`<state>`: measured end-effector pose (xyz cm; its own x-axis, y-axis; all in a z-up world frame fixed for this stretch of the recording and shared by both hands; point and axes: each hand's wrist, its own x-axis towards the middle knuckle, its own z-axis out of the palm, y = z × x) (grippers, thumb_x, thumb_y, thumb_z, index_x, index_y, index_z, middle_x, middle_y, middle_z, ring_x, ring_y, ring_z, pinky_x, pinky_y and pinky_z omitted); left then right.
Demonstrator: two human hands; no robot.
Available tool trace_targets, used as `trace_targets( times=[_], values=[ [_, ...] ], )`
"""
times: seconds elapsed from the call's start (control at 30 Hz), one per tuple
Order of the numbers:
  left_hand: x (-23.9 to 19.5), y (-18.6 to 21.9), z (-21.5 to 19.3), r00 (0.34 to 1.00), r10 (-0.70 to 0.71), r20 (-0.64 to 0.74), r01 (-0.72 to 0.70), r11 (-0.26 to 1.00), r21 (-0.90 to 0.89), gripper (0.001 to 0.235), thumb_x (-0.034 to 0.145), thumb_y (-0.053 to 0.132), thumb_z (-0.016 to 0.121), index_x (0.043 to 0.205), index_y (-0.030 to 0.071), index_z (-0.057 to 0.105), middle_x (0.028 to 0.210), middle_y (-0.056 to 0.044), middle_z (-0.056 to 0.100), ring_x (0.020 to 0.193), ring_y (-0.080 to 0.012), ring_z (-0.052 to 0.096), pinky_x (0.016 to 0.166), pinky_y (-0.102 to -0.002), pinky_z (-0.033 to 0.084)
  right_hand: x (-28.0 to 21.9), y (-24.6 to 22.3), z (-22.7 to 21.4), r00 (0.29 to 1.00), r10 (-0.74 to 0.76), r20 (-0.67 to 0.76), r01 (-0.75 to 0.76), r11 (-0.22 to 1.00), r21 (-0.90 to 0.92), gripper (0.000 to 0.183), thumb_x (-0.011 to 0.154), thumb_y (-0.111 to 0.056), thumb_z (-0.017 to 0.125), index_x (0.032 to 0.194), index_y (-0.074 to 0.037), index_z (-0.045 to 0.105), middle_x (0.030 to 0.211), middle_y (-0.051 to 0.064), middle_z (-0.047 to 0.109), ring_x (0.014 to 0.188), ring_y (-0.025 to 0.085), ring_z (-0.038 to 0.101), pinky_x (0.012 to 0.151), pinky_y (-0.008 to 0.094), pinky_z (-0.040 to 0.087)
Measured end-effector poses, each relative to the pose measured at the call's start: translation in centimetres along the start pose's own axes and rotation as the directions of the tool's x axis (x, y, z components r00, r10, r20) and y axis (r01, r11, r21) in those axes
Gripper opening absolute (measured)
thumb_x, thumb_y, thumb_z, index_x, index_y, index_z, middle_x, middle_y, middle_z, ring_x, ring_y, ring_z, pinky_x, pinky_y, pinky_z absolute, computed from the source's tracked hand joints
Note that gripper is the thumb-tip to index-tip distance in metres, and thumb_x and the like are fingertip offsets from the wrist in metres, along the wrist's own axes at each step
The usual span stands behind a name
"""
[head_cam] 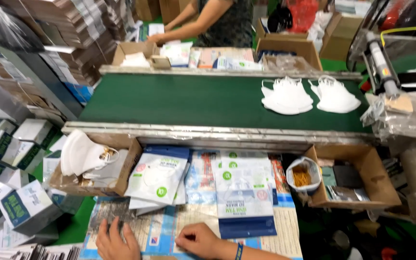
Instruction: The person picks white face masks from a conveyor belt and inserts them into plastic pouches, pressing the pouches closed. They also stack printed boxes, seal a box with a tape dispenser, and place packed pouches into a cardboard box.
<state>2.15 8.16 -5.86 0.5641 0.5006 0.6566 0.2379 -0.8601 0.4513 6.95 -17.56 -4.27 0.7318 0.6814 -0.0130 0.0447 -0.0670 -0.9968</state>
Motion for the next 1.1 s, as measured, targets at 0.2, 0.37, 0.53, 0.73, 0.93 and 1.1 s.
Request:
trace_targets(
  times=[0.2, 0.37, 0.53, 0.73, 0.93, 1.1],
  values=[
    [1.6, 2.6, -2.5, 0.998, 0.003, 0.064, 0.001, 0.998, -0.057, 0.039, 0.1, 0.025, 0.062, 0.134, 0.006, 0.067, 0.151, -0.022, 0.053, 0.135, -0.043, 0.051, 0.111, -0.055, 0.041, -0.3, -1.5, 0.0, 1.0, 0.005, -0.014, -0.005, 1.0, 0.009, 0.024, 0.1, -0.02, 0.07, 0.088, 0.001, 0.071, 0.081, 0.0, 0.068, 0.073, 0.005, 0.059, 0.066, 0.023, 0.049],
    [1.4, 2.3, -2.2, 1.0, 0.0, 0.019, 0.001, 0.998, -0.063, 0.036, 0.102, 0.025, 0.062, 0.132, 0.007, 0.067, 0.149, -0.021, 0.054, 0.135, -0.043, 0.051, 0.113, -0.055, 0.041, -0.4, -2.2, 0.0, 1.0, 0.01, 0.006, -0.01, 1.0, -0.007, 0.024, 0.1, -0.02, 0.07, 0.088, 0.0, 0.071, 0.079, 0.001, 0.067, 0.071, 0.006, 0.058, 0.065, 0.024, 0.048],
    [1.1, 1.5, -1.4, 0.997, 0.01, 0.07, -0.008, 1.0, -0.019, 0.037, 0.099, 0.026, 0.062, 0.13, 0.007, 0.067, 0.148, -0.023, 0.054, 0.134, -0.0435, 0.051, 0.11, -0.056, 0.04, 0.1, -1.4, -0.6, 1.0, 0.009, -0.015, -0.01, 1.0, -0.024, 0.024, 0.1, -0.021, 0.07, 0.088, -0.001, 0.072, 0.077, 0.003, 0.066, 0.07, 0.007, 0.057, 0.064, 0.026, 0.047],
    [1.4, 2.4, -2.9, 0.991, 0.083, 0.106, -0.073, 0.993, -0.095, 0.033, 0.108, 0.024, 0.061, 0.135, 0.005, 0.066, 0.151, -0.025, 0.053, 0.137, -0.0457, 0.05, 0.114, -0.058, 0.04, -2.6, -7.3, -1.5, 0.984, -0.18, -0.002, 0.177, 0.965, -0.193, 0.018, 0.099, -0.018, 0.07, 0.089, -0.002, 0.073, 0.078, 0.008, 0.066, 0.07, 0.015, 0.061, 0.066, 0.03, 0.05],
    [-0.5, -2.3, 1.4, 0.999, 0.042, -0.028, -0.045, 0.991, -0.129, 0.036, 0.101, 0.028, 0.062, 0.128, 0.007, 0.071, 0.144, -0.025, 0.058, 0.134, -0.046, 0.053, 0.113, -0.058, 0.041, -2.3, -13.6, -10.2, 0.915, -0.39, -0.107, 0.326, 0.867, -0.377, 0.009, 0.095, -0.009, 0.071, 0.097, -0.002, 0.076, 0.092, 0.009, 0.074, 0.081, 0.018, 0.07, 0.073, 0.029, 0.056],
    [-3.3, -9.8, 7.9, 0.978, -0.002, 0.208, -0.019, 0.995, 0.102, 0.04, 0.09, 0.032, 0.067, 0.121, 0.007, 0.074, 0.141, -0.027, 0.057, 0.139, -0.0467, 0.05, 0.115, -0.059, 0.04, -2.1, -15.9, -15.9, 0.881, -0.267, -0.391, 0.077, 0.895, -0.439, 0.014, 0.094, -0.011, 0.068, 0.1, -0.001, 0.074, 0.093, 0.006, 0.072, 0.08, 0.013, 0.068, 0.071, 0.027, 0.056]
  ],
)
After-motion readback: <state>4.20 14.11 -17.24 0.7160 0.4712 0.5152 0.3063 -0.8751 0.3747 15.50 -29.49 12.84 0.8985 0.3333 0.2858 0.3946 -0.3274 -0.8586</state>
